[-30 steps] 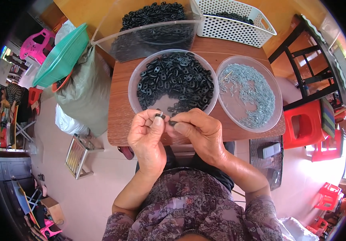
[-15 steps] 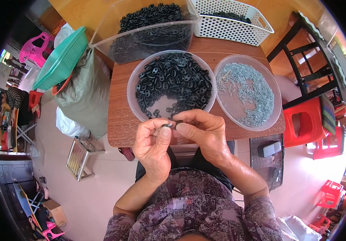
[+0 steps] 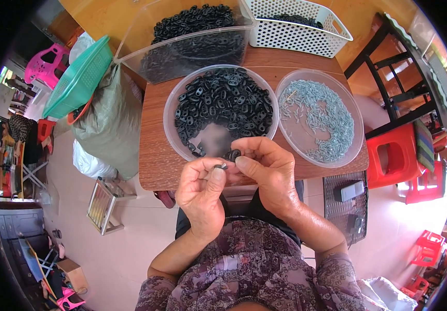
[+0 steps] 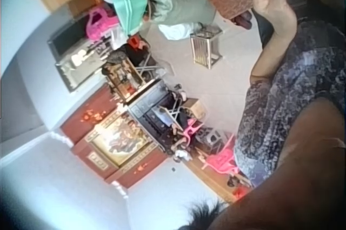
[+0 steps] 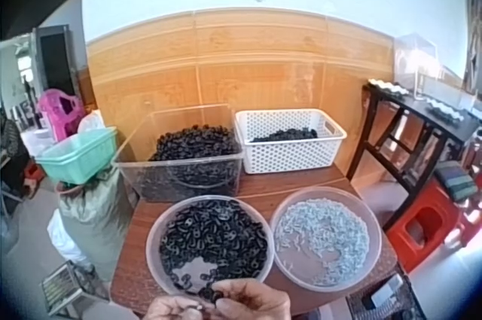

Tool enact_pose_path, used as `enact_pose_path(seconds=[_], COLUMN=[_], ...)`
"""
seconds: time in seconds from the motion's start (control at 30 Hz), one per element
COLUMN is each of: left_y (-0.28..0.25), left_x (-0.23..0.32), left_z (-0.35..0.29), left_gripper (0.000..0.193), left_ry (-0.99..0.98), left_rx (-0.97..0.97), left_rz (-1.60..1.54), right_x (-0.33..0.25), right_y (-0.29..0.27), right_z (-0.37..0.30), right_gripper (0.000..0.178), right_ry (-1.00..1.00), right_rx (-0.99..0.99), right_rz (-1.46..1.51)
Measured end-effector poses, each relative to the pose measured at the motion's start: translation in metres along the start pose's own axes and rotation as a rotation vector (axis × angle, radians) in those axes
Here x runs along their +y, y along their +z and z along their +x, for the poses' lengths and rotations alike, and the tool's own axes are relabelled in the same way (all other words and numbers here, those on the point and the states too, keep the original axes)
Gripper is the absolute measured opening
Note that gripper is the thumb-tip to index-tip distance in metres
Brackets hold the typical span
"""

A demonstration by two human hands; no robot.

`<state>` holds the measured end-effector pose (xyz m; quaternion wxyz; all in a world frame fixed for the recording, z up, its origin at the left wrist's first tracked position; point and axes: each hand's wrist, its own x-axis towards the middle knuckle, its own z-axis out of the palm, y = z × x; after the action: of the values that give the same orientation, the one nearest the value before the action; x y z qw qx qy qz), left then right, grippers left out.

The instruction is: The person assembles small plastic components by hand, attaching metallic parts to them.

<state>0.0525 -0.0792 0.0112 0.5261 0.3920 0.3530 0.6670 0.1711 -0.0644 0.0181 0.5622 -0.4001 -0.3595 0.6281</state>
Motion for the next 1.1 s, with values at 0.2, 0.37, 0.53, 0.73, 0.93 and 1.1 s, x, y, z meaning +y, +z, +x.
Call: enact_pose_path(seconds=[0.2, 0.37, 0.53, 0.73, 0.93, 1.1], left_y=[-0.005, -0.004, -0.005, -0.005, -0.005, -0.003], left_x=[0.004, 0.011, 0.013, 0.013, 0.012, 0.008], left_z=[0.001, 0.002, 0.004, 0.004, 0.001, 0.000], left_gripper=[0.015, 0.018, 0.017, 0.017, 0.018, 0.020], left_ry=[-0.086, -0.148, -0.135, -0.154, -0.133, -0.095], left_rx=[-0.015, 0.011, -0.019, -0.008, -0.008, 0.005], left_rz=[-0.013, 0.073, 0.138, 0.190, 0.256, 0.228], right_x=[-0.004, -0.019, -0.025, -0.014, -0.017, -0.012], right_y=[-0.007, -0.012, -0.019, -0.022, -0.018, -0.019], right_z=[0.002, 0.009, 0.017, 0.022, 0.023, 0.023], right_gripper=[0.020, 0.019, 0.017, 0.017, 0.016, 0.013], right_ry=[0.041, 0.192, 0.229, 0.171, 0.154, 0.073], right_rx=[-0.057, -0.127, -0.236, -0.269, -0.298, -0.300], right_rz=[-0.011, 0.124, 0.055, -0.008, -0.084, -0.139])
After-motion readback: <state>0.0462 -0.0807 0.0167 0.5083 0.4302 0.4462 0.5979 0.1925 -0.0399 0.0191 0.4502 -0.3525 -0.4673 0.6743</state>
